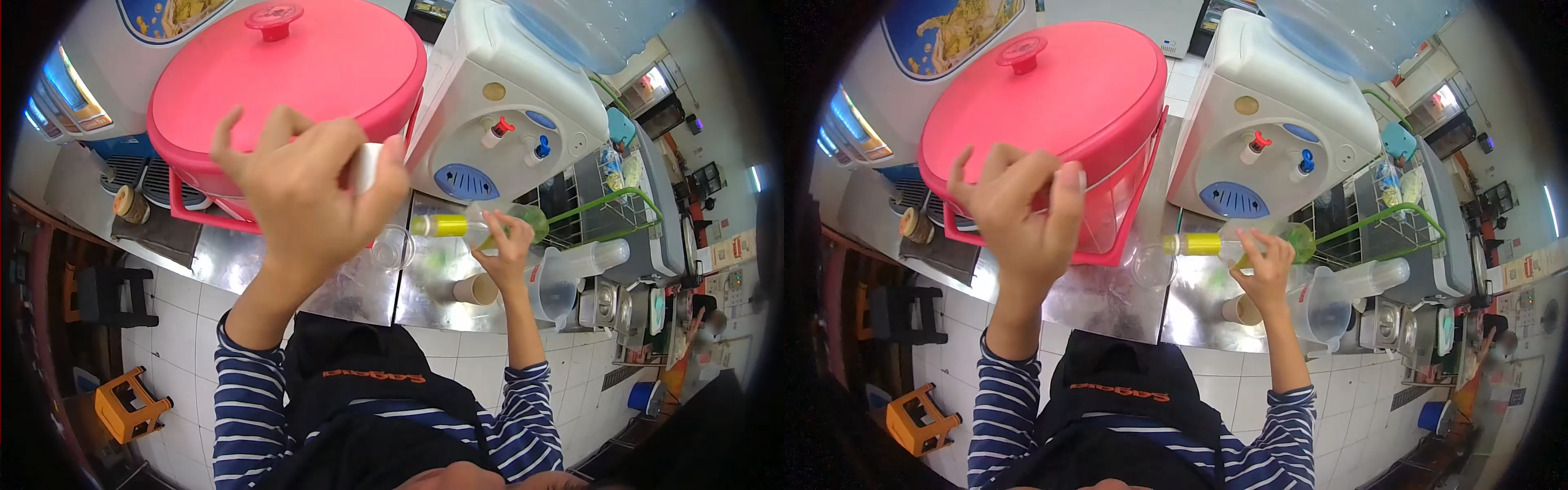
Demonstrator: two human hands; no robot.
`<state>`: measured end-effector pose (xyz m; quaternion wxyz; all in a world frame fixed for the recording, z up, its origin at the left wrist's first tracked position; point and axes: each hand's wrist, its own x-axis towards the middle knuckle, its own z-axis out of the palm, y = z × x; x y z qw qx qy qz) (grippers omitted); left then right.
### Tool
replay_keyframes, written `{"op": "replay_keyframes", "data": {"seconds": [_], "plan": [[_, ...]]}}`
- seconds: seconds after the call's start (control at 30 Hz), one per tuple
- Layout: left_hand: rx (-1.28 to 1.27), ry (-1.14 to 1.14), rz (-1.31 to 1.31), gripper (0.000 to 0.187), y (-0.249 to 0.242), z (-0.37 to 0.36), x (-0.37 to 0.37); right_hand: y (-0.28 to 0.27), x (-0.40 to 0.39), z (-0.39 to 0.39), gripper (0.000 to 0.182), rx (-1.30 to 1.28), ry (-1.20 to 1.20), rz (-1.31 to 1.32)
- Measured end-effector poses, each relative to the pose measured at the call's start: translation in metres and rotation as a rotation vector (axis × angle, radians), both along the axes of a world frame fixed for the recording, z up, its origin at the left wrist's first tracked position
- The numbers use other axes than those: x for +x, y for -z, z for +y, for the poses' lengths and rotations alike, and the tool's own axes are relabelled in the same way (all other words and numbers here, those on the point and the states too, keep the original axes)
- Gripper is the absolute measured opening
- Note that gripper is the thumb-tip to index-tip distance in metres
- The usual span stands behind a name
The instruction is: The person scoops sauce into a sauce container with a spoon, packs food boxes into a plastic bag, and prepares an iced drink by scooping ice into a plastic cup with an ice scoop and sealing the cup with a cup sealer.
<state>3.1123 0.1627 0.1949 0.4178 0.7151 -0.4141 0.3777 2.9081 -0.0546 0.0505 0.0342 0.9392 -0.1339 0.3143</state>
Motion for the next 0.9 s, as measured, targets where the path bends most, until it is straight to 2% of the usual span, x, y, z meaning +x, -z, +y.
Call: {"op": "replay_keyframes", "data": {"seconds": [0.13,0.27,0.4,0.57,0.9], "plan": [[-0.033,0.064,0.019,0.022,-0.001,0.024,-0.001,0.018,0.003,-0.010,0.070,0.011,-0.058,0.161],[-0.025,0.131,0.056,0.017,0.006,0.032,-0.002,0.024,0.003,-0.013,0.073,0.038,-0.071,0.221],[-0.001,0.115,0.085,0.017,0.007,0.035,-0.002,0.026,0.005,-0.015,0.070,-0.038,-0.077,0.251],[-0.018,0.097,0.120,0.026,0.017,0.041,-0.001,0.025,0.006,-0.013,0.070,-0.052,-0.083,0.279],[0.000,0.134,0.091,0.033,0.024,0.044,-0.001,0.023,0.010,-0.012,0.072,-0.030,-0.091,0.293]]}}
